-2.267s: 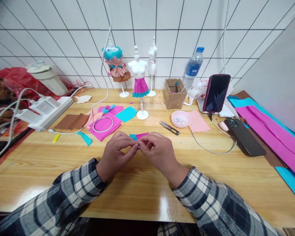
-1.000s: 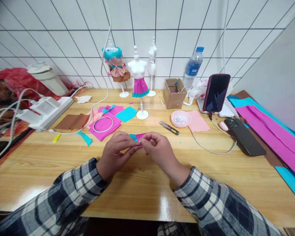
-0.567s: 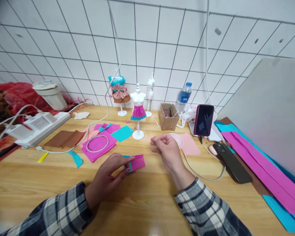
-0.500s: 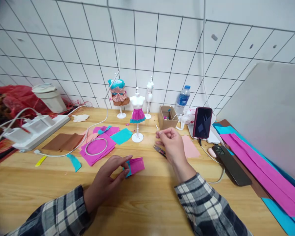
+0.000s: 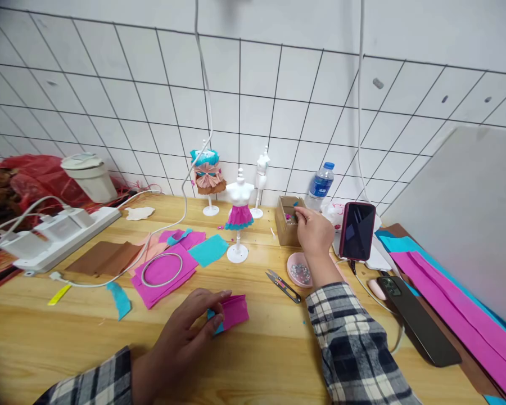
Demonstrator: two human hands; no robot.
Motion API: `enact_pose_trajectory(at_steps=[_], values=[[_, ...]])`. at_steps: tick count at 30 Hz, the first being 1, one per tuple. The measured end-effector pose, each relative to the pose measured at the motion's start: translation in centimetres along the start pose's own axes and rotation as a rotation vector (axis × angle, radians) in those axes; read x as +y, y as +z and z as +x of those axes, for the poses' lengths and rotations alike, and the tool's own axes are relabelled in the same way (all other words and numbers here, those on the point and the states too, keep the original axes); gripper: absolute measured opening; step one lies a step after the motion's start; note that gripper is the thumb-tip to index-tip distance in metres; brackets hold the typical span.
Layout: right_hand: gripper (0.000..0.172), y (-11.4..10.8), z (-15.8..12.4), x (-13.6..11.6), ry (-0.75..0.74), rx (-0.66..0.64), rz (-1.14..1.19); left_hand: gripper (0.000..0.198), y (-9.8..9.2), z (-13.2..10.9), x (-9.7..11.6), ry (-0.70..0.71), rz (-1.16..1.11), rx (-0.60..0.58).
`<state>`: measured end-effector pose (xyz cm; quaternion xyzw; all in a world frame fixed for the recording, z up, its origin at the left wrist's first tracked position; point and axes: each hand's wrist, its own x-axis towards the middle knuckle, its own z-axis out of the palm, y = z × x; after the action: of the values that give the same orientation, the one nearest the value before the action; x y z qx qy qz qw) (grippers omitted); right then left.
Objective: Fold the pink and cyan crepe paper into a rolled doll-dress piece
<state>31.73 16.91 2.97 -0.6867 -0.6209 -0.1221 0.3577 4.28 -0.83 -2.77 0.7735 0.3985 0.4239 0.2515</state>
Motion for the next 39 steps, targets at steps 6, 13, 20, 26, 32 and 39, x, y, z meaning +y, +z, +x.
enact_pose_trajectory(at_steps=[6, 13, 20, 26, 32, 39], values=[[0.038, -0.1, 0.0, 0.8, 0.030, -0.109, -0.156, 0.052, -0.3, 0.1, -0.1, 0.042, 0.009, -0.029], [0.029, -0.5, -0.3, 0.5, 0.026, -0.024, -0.128, 0.038, -0.6, 0.1, 0.1, 0.034, 0.029, -0.007], [0.031, 0.2, 0.1, 1.5, -0.082, 0.011, -0.045, 0.042, -0.5, -0.3, -0.2, 0.020, 0.020, -0.023], [0.036, -4.1, -2.4, -2.3, -0.017, 0.070, 0.268, 0.039, -0.7, -0.1, -0.1, -0.019, -0.058, 0.046], [0.029, -7.3, -13.9, -7.3, -0.086, -0.457, 0.765, 0.022, -1.2, 0.5, -0.2, -0.286, -0.184, 0.192], [0.034, -5.9, -17.4, -7.5, 0.172, -0.713, 1.066, 0.021, -1.1, 0.4, 0.9, 0.018, 0.113, 0.044]])
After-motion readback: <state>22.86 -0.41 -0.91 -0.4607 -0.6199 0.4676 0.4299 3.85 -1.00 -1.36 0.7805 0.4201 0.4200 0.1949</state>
